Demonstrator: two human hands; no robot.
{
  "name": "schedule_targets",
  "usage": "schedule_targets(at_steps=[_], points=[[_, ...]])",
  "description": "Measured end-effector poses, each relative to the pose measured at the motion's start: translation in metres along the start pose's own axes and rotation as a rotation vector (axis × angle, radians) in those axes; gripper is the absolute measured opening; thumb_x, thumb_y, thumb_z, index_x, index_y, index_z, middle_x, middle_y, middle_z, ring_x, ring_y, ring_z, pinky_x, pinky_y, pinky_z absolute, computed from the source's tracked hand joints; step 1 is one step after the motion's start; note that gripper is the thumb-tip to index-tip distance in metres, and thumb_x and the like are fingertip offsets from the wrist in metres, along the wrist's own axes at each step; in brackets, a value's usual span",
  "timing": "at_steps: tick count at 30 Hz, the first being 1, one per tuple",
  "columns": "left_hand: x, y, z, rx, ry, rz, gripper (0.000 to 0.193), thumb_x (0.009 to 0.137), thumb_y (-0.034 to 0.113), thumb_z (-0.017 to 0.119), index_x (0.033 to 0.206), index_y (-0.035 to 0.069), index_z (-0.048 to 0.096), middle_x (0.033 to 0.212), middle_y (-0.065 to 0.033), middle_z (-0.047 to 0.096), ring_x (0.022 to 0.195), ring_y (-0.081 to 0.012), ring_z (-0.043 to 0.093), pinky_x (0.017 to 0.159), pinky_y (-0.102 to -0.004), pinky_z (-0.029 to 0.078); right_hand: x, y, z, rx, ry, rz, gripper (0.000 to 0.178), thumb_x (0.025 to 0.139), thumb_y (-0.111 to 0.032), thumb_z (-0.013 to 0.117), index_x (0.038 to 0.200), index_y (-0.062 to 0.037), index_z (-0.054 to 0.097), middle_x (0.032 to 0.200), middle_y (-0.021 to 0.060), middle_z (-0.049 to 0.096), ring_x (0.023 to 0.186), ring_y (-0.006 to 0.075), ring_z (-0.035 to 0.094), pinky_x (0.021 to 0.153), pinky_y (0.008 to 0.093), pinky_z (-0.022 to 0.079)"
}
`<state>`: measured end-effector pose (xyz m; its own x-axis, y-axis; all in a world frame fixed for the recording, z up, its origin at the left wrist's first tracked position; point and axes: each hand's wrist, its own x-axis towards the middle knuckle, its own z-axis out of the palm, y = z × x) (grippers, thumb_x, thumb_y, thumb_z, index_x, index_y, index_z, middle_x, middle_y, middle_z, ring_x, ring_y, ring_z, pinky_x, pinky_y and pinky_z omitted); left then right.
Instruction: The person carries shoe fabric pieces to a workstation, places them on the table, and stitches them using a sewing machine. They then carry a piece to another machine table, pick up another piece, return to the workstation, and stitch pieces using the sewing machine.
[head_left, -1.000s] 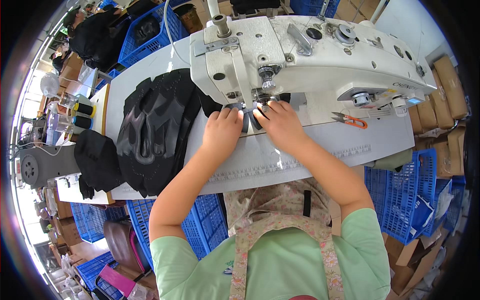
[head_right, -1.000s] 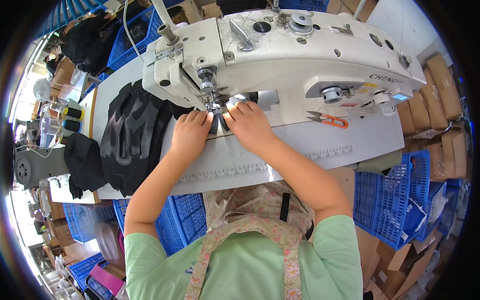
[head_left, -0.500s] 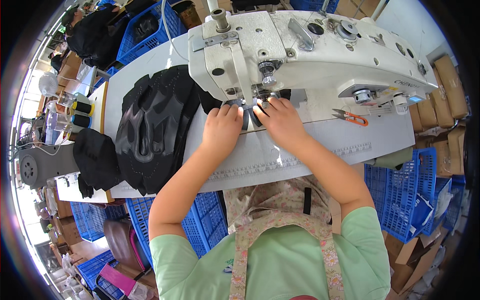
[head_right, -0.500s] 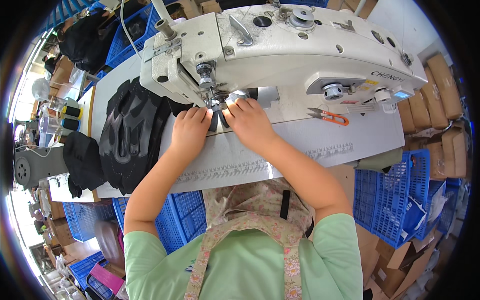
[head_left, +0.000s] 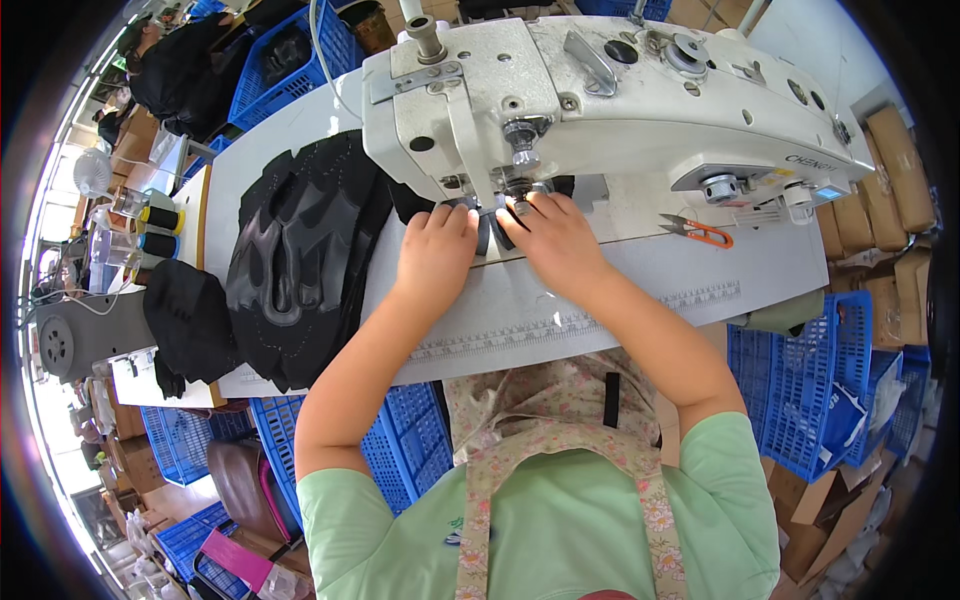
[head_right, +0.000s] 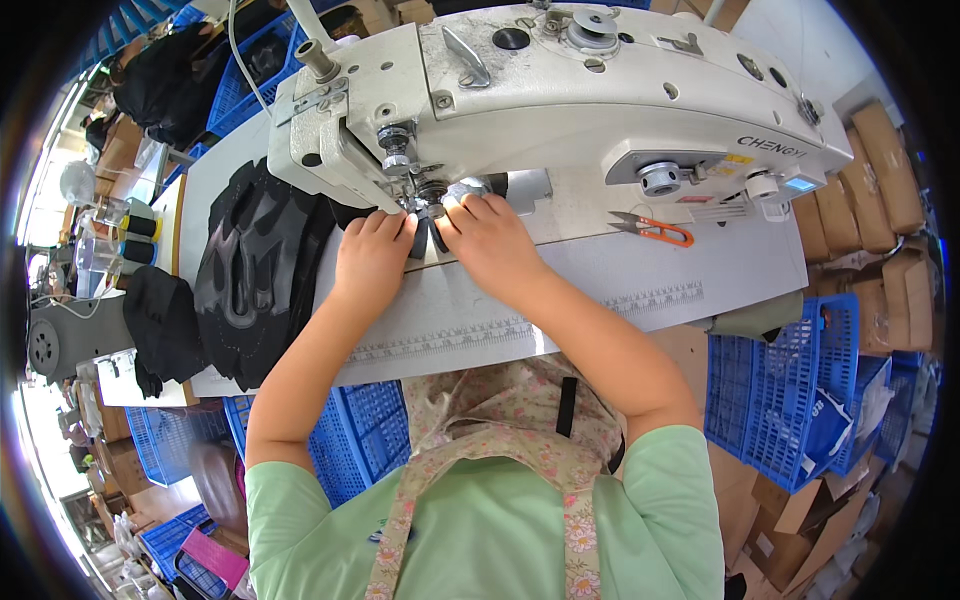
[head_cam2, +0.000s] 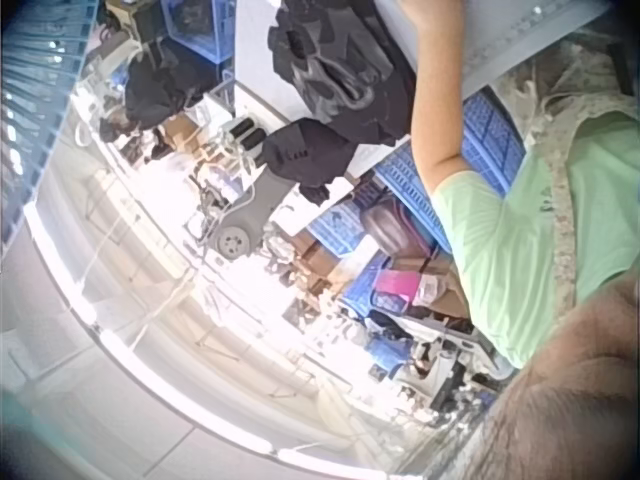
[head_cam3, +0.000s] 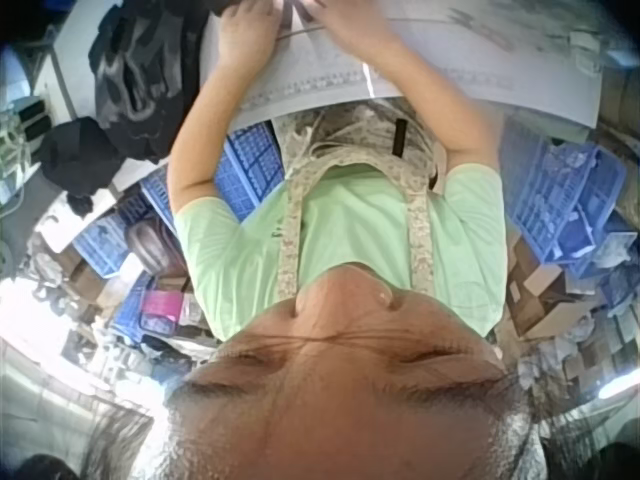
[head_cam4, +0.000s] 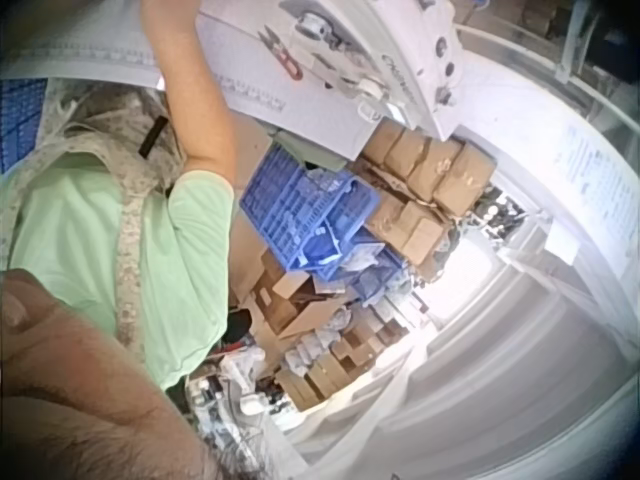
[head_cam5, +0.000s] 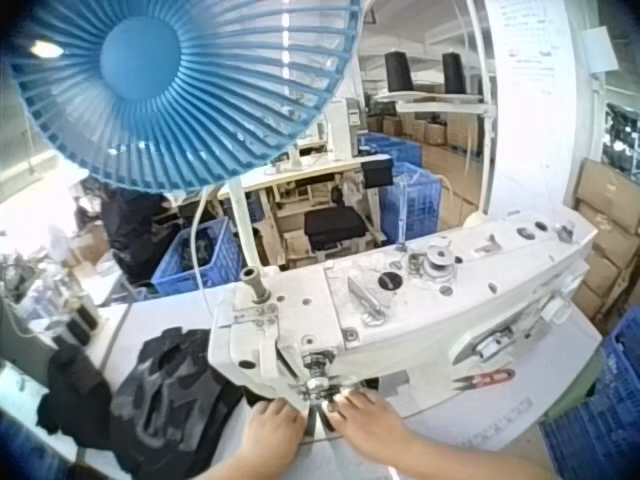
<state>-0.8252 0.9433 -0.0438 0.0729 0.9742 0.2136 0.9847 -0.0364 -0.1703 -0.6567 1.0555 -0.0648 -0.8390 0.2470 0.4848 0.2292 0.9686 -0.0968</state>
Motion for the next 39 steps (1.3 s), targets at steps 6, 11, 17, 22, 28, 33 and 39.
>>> schedule_targets(at_steps=[6, 11, 17, 22, 28, 33, 39], points=[[0.0, -0.001, 0.0, -0.022, 0.05, 0.014, 0.033, 0.075, 0.01, 0.059, 0.108, 0.006, 0.064, 0.106, -0.0047, 0.063, 0.1, -0.0207, 0.059, 0.082, -0.0348, 0.045, 0.0, 0.0, -0.002, 0.014, -0.016, 0.001, 0.034, 0.077, -0.008, 0.057, 0.111, -0.004, 0.063, 0.103, 0.0063, 0.064, 0.106, 0.0244, 0.054, 0.096, 0.0386, 0.04], [-0.004, 0.0, 0.001, -0.251, 0.153, 0.038, 0.026, 0.071, 0.007, 0.065, 0.096, 0.008, 0.065, 0.099, -0.0049, 0.064, 0.094, -0.0234, 0.061, 0.081, -0.0365, 0.046, -0.001, -0.002, -0.003, -0.016, -0.007, -0.008, 0.034, 0.079, -0.008, 0.056, 0.113, -0.0063, 0.063, 0.105, 0.007, 0.064, 0.107, 0.0243, 0.054, 0.102, 0.0405, 0.037], [-0.001, -0.002, 0.007, -0.339, 0.2, -0.032, 0.021, 0.07, 0.004, 0.066, 0.09, 0.008, 0.065, 0.096, -0.0063, 0.064, 0.092, -0.0262, 0.061, 0.081, -0.0394, 0.048, -0.002, -0.001, 0.0, -0.044, 0.044, -0.041, 0.027, 0.079, -0.012, 0.057, 0.105, -0.0094, 0.064, 0.101, 0.0046, 0.059, 0.103, 0.022, 0.054, 0.103, 0.0424, 0.036], [0.001, -0.006, 0.009, -0.396, 0.117, -0.076, 0.015, 0.077, 0.007, 0.062, 0.092, 0.006, 0.064, 0.097, -0.0077, 0.063, 0.099, -0.0272, 0.06, 0.082, -0.0398, 0.048, -0.002, 0.001, 0.002, -0.013, 0.048, -0.029, 0.028, 0.079, -0.011, 0.057, 0.106, -0.0094, 0.064, 0.104, 0.005, 0.06, 0.107, 0.0216, 0.054, 0.104, 0.0437, 0.036], [0.004, -0.013, 0.014, -0.389, 0.114, -0.033, 0.014, 0.08, 0.008, 0.061, 0.093, 0.005, 0.064, 0.097, -0.0067, 0.063, 0.099, -0.0252, 0.06, 0.082, -0.0375, 0.051, -0.002, 0.005, 0.007, 0.039, 0.088, 0.005, 0.03, 0.077, -0.006, 0.061, 0.107, -0.0076, 0.065, 0.107, 0.0067, 0.066, 0.108, 0.022, 0.056, 0.104, 0.0415, 0.038], [0.006, -0.017, 0.017, -0.365, 0.171, 0.001, 0.018, 0.076, 0.005, 0.066, 0.094, 0.007, 0.067, 0.095, -0.0067, 0.065, 0.092, -0.0271, 0.063, 0.078, -0.0387, 0.053, 0.001, 0.007, 0.005, 0.084, 0.072, -0.001, 0.021, 0.077, -0.008, 0.057, 0.097, -0.0041, 0.062, 0.108, 0.0103, 0.061, 0.112, 0.0265, 0.054, 0.104, 0.0401, 0.038], [0.005, -0.017, 0.02, -0.264, 0.135, -0.013, 0.013, 0.083, 0.01, 0.059, 0.094, 0.004, 0.063, 0.098, -0.0045, 0.062, 0.096, -0.0243, 0.06, 0.078, -0.0378, 0.052, 0.003, 0.008, 0.003, 0.122, 0.068, 0.031, 0.021, 0.076, -0.007, 0.058, 0.096, -0.0031, 0.063, 0.109, 0.0107, 0.06, 0.112, 0.0265, 0.054, 0.105, 0.0409, 0.039]])
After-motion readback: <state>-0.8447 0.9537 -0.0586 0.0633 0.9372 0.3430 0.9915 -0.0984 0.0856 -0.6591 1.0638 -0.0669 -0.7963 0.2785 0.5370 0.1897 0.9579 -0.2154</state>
